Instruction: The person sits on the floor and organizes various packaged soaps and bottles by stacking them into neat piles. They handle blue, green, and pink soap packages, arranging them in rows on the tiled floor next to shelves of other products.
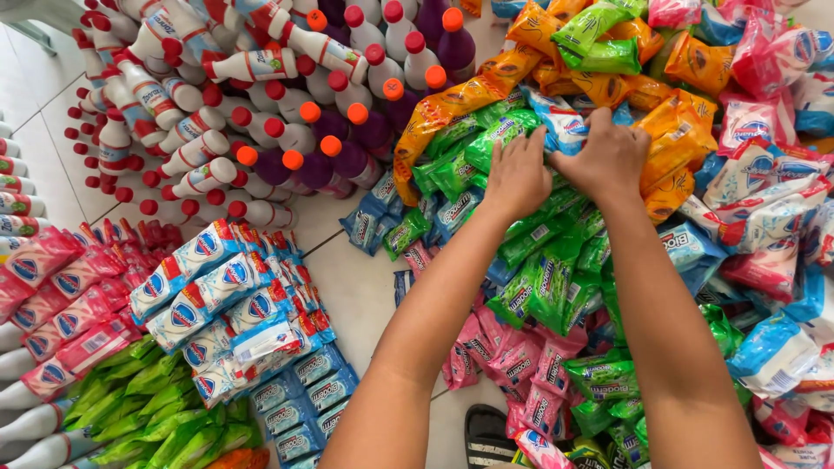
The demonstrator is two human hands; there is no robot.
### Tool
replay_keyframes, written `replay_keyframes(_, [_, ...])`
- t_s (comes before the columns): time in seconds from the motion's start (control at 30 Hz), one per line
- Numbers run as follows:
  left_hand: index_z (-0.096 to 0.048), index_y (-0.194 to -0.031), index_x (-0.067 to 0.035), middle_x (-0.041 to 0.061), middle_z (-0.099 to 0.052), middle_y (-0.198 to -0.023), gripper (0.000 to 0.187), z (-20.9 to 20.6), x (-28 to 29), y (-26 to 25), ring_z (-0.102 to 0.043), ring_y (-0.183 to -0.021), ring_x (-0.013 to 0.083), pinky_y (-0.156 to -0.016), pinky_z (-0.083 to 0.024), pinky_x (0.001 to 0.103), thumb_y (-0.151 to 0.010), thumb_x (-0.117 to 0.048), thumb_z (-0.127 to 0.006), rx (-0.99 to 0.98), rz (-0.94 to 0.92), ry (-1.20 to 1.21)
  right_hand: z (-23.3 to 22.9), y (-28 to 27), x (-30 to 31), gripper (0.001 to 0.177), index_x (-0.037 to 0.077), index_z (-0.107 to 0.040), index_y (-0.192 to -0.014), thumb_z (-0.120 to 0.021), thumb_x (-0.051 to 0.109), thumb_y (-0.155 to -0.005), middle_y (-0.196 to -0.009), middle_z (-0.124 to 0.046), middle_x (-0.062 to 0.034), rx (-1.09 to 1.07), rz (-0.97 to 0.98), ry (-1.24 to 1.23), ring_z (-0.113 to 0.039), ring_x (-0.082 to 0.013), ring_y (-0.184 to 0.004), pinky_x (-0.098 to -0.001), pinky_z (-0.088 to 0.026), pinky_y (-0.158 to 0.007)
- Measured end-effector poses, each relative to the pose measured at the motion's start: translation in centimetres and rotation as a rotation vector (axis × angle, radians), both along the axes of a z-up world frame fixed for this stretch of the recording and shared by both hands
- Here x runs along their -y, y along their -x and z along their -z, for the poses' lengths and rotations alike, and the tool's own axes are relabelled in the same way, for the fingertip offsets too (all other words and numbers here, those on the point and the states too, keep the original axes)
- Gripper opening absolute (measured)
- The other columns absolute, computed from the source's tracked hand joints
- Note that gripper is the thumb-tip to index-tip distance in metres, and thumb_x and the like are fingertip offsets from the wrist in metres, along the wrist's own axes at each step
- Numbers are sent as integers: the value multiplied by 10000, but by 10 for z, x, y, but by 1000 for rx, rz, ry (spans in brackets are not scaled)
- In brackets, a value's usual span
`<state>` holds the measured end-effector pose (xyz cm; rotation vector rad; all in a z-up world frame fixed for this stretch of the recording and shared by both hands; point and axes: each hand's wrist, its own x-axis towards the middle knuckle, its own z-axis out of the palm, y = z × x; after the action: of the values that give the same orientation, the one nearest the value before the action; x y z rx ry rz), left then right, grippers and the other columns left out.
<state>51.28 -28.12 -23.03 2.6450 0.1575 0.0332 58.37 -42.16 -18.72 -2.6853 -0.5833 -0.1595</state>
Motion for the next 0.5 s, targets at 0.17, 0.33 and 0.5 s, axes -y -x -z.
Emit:
replay_keyframes(0.17, [-465,-1524,-153,132,-591,-1356,755,-54,-13,25,-538,-1327,350,-1152,-448,445,-809,-41,-681,226,-82,82,-54,58,16,606,47,-606,-1174,-825,432,-760,-969,-722,-156,-98,-3,-208,-693,-368,-921,-465,-518,-896])
replay_keyframes(0.33, [-524,-1408,-173,185,-581,-1354,792,-100,-26,50,-556,-1242,401,-1023,-484,469,-685,-170,-846,558,35,253,-131,90,33,497,45,-612,-1195,-838,240,-797,-1104,-686,-159,97,-237,-410,-696,-372,-1023,-412,-544,-939])
replay_keyframes(0.5, [-589,-1230,-164,99,-700,-1326,384,-145,-56,96,-651,-1241,292,-1086,-501,377,-896,-97,-767,642,145,327,-195,113,28,655,66,-610,-1342,-859,79,-736,-1056,-613,-73,-346,-239,-573,-478,-173,-768,-338,-384,-651])
